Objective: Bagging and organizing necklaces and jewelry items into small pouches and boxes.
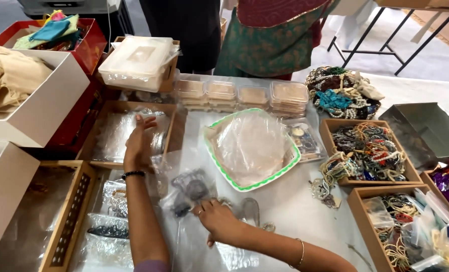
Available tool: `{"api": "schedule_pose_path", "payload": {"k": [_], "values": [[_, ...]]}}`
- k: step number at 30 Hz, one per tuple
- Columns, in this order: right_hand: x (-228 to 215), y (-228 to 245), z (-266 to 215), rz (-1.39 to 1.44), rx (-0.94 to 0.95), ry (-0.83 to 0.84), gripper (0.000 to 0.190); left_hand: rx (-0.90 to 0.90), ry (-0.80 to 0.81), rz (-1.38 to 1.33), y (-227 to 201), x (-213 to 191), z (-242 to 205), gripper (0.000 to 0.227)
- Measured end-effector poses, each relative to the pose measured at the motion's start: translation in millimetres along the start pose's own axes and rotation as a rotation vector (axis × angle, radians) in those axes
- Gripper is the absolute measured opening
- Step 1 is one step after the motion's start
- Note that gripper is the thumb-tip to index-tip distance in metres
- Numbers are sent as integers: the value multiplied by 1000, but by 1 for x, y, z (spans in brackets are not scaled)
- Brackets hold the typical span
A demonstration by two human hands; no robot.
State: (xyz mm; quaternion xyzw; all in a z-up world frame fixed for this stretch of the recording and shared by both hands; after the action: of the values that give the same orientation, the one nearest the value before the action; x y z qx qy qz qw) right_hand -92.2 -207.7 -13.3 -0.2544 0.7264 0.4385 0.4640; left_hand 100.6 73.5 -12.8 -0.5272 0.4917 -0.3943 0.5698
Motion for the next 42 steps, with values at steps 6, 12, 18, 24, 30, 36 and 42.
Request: {"api": "schedule_pose_path", "payload": {"k": [6, 12, 18, 24, 30, 36, 42], "values": [[40, -43, -8, 17, 165, 155, 59, 109, -89, 245, 3, -2, 6, 82], [-96, -25, 16, 145, 69, 8, 44, 156, -112, 381, -23, 2, -5, 80], [-111, -97, 181, -207, 155, 372, 56, 135, -63, 268, 11, -6, 21, 73], [-194, -117, 98, 499, -128, -311, 37, 275, -94, 490, -11, -3, -1, 59], [-155, -333, -28, 434, 709, -581, 62, 274, -157, 684, -21, 6, -6, 48], [-179, -272, -48, 227, 884, -717, 125, 272, -233, 794, -15, 7, -4, 31], [-190, -278, -51, 344, 909, -605, 99, 270, -288, 850, -43, 14, -25, 28]]}}
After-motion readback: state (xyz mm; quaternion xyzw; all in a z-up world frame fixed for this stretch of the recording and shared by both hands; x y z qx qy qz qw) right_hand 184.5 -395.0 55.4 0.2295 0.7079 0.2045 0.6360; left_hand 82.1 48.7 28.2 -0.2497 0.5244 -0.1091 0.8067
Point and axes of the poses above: each hand's wrist, its own z-axis towards the middle knuckle, its own x-axis out of the palm, y = z × x, the point moved 9 cm from there along z, towards the middle knuckle, and after that the axes turned 8 degrees about y, right-handed, at the moved point
